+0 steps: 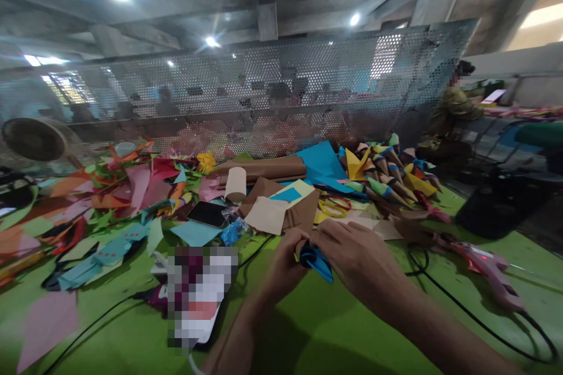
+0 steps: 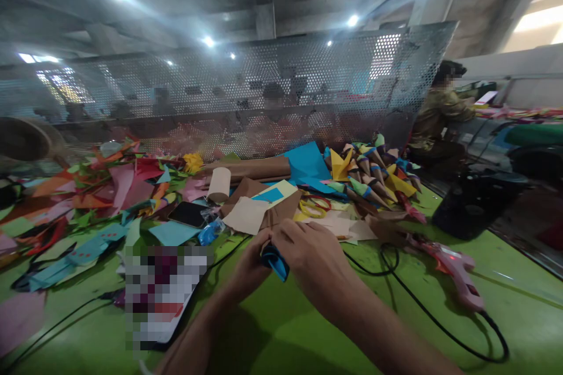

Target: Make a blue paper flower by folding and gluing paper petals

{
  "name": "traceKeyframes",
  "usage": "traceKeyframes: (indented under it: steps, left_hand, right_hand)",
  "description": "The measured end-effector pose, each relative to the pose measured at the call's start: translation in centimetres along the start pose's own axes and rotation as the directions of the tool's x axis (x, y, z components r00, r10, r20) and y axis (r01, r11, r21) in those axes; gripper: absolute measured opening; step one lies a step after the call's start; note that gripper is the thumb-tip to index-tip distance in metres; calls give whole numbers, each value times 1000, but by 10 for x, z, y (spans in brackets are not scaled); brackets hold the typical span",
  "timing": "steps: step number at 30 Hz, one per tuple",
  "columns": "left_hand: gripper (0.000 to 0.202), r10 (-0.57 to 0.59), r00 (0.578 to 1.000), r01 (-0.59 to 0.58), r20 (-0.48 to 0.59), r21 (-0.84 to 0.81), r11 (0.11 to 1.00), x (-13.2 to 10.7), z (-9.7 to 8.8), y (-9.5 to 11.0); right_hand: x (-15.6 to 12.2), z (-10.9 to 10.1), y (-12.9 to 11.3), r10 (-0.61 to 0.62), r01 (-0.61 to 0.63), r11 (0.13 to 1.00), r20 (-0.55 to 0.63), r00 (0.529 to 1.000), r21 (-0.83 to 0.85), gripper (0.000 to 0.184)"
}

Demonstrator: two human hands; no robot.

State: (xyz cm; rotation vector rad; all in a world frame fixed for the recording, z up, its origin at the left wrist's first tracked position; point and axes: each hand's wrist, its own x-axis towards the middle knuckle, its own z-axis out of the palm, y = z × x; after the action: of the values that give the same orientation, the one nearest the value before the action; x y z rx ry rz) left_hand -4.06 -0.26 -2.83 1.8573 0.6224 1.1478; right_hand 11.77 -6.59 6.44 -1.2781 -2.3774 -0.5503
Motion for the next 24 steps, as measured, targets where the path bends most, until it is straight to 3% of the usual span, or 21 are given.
traceKeyframes:
  steps: [7,15,24]
  left_hand:
    - [20,84,996,-83,-1,122,989,1,-1,-3]
    - [16,149,989,-146,3,233,961,0,-3,2]
    - [16,217,976,-214,14,248,945,0,-3,-2]
  right_hand:
    - [5,-6,-2,-26,30,998,68,997,-61,16]
    - [2,2,3,-24,24,1000,7,1000,14,11]
    - [2,5,3,-51,51,999,-15,999,6,13]
